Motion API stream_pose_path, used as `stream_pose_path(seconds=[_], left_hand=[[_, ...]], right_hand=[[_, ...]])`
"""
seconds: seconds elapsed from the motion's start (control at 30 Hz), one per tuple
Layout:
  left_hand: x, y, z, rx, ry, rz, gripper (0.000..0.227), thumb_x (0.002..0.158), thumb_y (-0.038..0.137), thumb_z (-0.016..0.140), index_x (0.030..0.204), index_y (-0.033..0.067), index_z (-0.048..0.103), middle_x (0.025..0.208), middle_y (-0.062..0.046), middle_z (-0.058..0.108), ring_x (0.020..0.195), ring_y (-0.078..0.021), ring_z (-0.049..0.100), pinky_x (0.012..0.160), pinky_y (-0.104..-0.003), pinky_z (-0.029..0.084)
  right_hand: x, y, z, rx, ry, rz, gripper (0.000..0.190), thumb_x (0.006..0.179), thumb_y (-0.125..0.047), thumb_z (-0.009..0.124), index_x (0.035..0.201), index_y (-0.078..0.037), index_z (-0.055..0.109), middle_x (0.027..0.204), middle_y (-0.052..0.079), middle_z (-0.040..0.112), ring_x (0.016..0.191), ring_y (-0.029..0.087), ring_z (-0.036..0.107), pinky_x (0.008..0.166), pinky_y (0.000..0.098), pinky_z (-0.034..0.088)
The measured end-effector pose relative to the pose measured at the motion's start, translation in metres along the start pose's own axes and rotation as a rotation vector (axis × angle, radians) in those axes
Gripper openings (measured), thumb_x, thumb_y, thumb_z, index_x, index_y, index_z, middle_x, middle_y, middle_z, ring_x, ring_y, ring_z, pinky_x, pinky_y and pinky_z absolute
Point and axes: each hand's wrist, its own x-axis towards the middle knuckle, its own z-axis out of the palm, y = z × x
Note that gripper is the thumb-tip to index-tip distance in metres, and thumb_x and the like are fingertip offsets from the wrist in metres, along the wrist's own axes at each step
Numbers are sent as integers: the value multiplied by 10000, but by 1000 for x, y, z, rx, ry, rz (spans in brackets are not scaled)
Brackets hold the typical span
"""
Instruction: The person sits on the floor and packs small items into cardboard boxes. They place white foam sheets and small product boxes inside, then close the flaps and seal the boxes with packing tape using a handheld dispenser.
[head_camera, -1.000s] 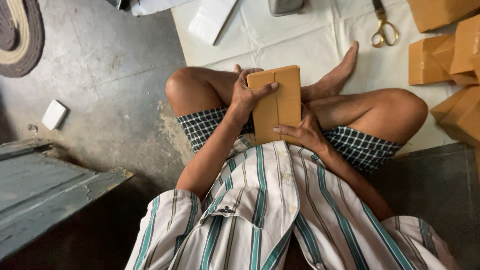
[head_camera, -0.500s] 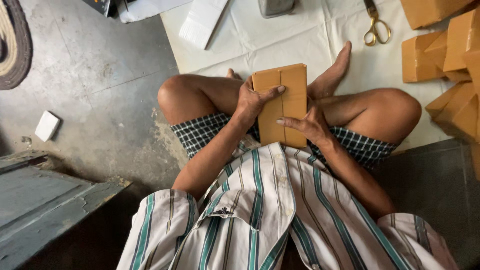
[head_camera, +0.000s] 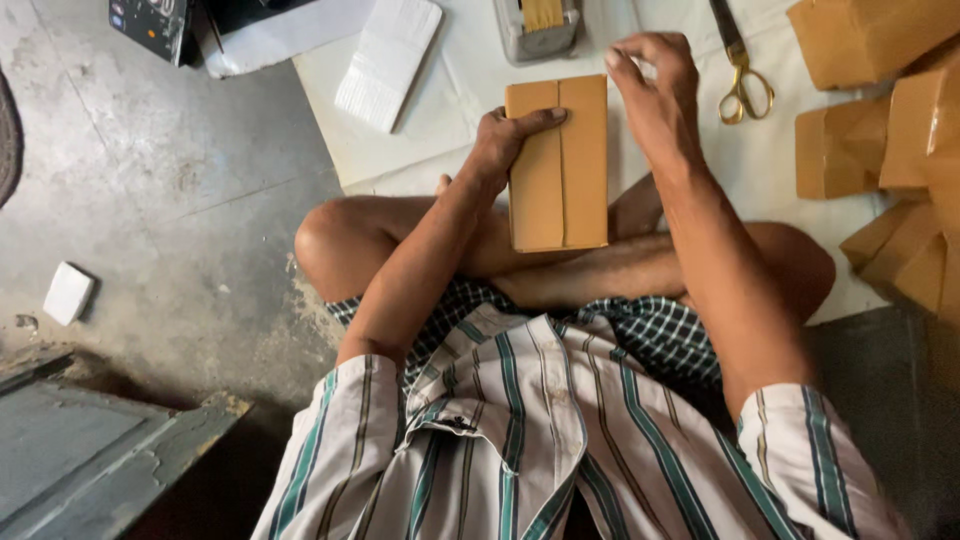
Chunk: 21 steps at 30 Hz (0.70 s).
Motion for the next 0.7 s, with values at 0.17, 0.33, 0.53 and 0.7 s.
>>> stream_pose_path(seconds=[0.17,0.33,0.53,0.7], left_hand=[[35,-6,2,-112,-39,95,630,747,214,860,1196,-151,612,1011,-223,735,831,-291,747,760,-394,638],[45,-7,3,-108,55,97,754,729,202,869,1283,-103,458,1110,-253,676,950,-308,738,820,-401,643],[47,-1,0,-122,40,139,760,714,184,865,1298,-74,454,1129,-245,663,966,-307,725,830,-403,633],[48,-1,1,-96,43,187,746,710,177,868,1293,-59,468,1115,-230,677,949,-292,729,813,-398,634]], right_hand=[[78,51,49,-434,89,-469,168,953,-224,794,933,-60,762,1031,148,605,855,285,643,725,385,559],[113,86,74,93,-233,561,420,979,-294,794,762,-22,558,705,24,480,614,157,421,529,382,368],[123,95,78,301,-306,595,295,864,-191,839,756,-3,639,759,58,607,662,158,554,569,371,485],[132,86,87,195,-173,636,322,743,-126,904,825,-46,603,822,72,663,822,161,670,692,354,573]])
